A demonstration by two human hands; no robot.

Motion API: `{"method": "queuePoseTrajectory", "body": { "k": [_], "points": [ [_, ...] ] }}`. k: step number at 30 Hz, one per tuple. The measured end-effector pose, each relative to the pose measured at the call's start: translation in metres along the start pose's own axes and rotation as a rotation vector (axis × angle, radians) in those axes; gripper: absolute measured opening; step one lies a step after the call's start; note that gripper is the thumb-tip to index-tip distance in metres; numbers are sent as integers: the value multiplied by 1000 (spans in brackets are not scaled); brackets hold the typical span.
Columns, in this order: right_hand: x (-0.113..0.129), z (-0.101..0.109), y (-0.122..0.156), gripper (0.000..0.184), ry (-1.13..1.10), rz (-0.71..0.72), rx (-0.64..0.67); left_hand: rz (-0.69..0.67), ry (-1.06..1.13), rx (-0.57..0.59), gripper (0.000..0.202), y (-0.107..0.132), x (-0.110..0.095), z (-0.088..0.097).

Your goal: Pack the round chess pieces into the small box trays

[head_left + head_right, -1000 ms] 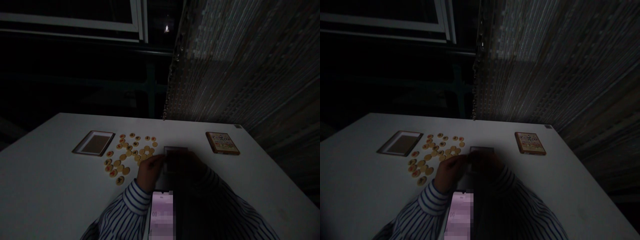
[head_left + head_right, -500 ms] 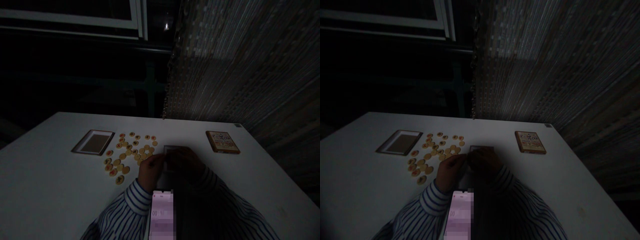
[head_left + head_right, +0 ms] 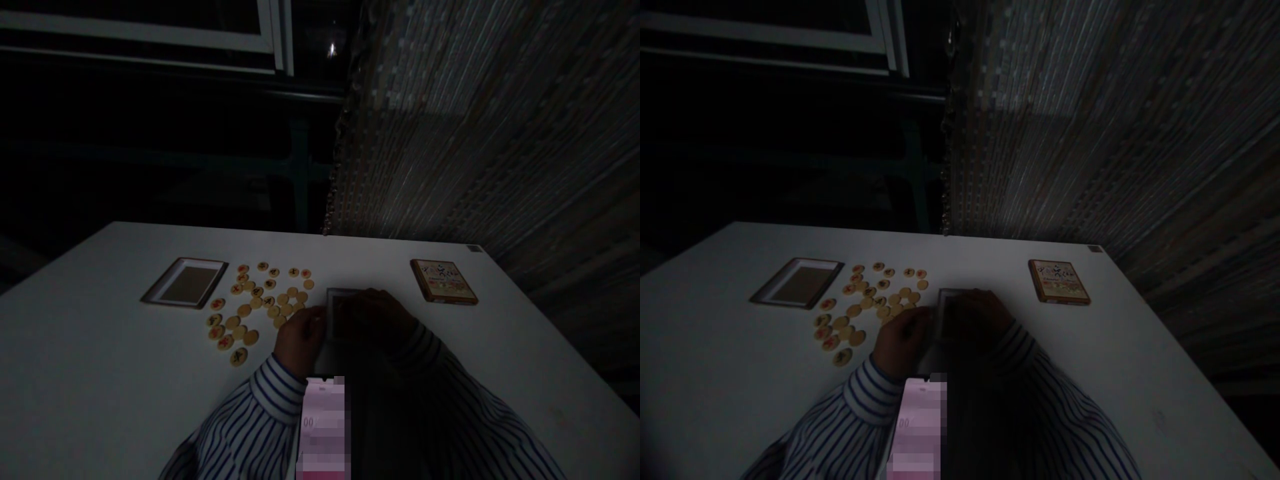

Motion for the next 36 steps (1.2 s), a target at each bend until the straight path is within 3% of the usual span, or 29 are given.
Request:
{"method": "queuePoseTrajectory", "body": {
  "k": [8, 13, 20, 36],
  "points": [
    [-2, -1, -2, 21, -70, -99, 170, -51, -147, 96, 26, 0, 7, -10],
    [-7, -10, -3, 21, -23, -135, 199, -61, -179, 121, 27, 0, 10, -13],
    [-13, -16, -4, 22, -73, 12, 249, -61, -186, 137, 27, -2, 8, -14],
    [-9, -18, -8, 18, -26, -22, 298, -57, -165, 129, 29, -2, 9, -16]
  ]
}}
Point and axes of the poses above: each hand's wrist, its own y-axis away from the middle knuckle, its own z-axis out of the back of the hand, x = y × z, the point moved 1 cm from there along -y, towards the middle knuckle, and after that the axes turned 15 degrees about x, right-handed, at the moved point
